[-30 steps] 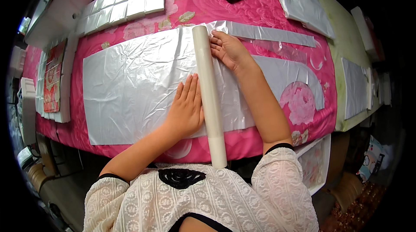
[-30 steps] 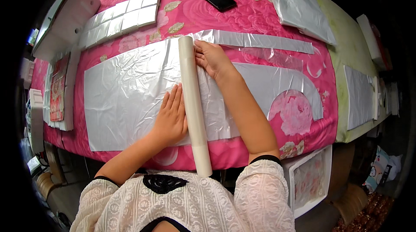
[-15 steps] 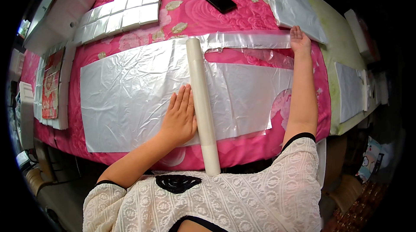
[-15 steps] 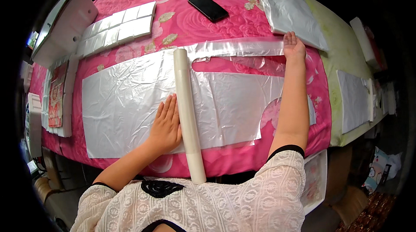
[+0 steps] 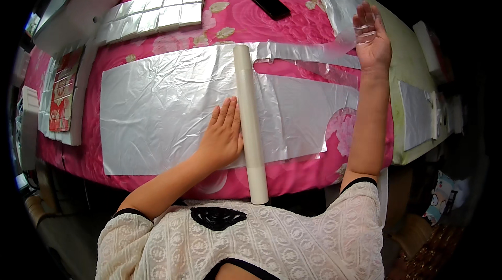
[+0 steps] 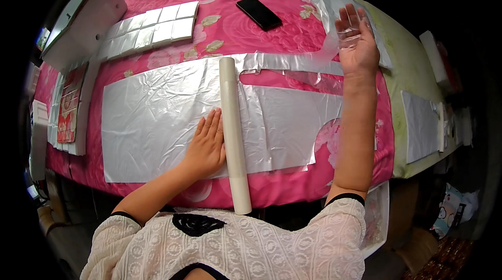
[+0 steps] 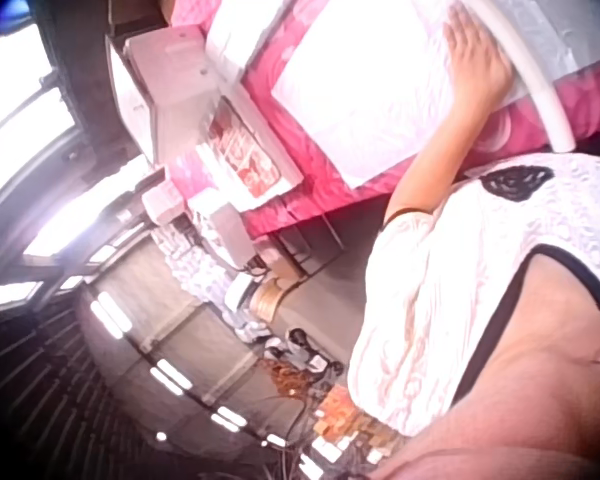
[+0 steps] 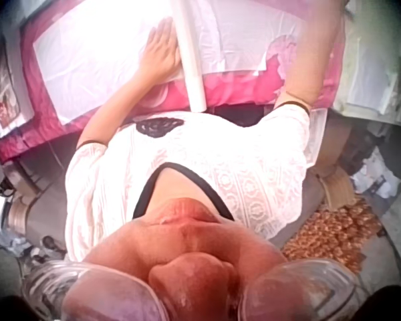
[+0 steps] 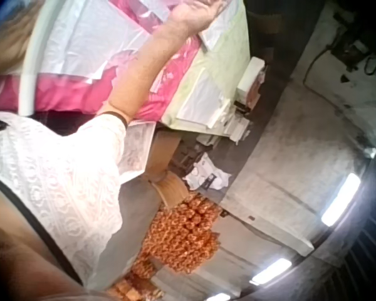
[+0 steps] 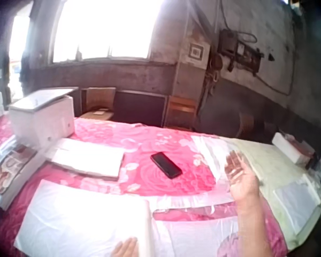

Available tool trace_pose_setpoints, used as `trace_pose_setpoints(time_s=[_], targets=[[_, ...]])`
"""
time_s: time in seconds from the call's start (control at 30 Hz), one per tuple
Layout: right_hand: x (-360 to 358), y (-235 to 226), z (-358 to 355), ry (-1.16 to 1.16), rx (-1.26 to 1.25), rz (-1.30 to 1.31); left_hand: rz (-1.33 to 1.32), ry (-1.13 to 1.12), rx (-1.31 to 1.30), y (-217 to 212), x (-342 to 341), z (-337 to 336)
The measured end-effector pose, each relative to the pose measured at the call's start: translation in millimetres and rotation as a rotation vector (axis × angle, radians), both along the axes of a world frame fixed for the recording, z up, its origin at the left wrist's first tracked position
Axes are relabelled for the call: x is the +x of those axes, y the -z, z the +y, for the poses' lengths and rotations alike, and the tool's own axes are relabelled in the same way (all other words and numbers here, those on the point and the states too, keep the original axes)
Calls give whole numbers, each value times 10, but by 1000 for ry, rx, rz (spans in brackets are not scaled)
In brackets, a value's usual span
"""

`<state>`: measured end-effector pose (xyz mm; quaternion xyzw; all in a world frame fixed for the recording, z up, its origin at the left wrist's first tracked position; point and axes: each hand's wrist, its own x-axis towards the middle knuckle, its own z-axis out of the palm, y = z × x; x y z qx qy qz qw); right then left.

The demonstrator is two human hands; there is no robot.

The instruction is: The person wraps small rectangular items in clear plastic film on a pink floral tablecloth. They unroll film, place an item, fold the film around it, and set the wrapped item aside, repeating the process.

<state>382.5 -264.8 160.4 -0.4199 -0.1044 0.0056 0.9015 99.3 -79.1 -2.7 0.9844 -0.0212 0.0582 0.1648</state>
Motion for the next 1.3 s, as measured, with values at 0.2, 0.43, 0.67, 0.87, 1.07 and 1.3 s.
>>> trace_pose_setpoints(time_s=[0.2,0.43,0.67,0.87,1.07,1.3], targets=[[-1755,286,1790,-590,-322,-343,-46,61,-99,39,17,20],[-3134,1151,3204,-814,-718,-695,-159,21,131,370,104,-35],[-3417,731,2841,-922,-593,-1138,-150,-2,81,312,61,-36],[-2122,858,1162,-427,-1071,-1145,-48,120,-278,-1,8,25],[-1887,1086,103,-485,-1438,-1206,-149,10,-181,100,-1,20],[-1990,1163,451,-607,-1377,-1334,-313,-33,-776,-349,-521,870]])
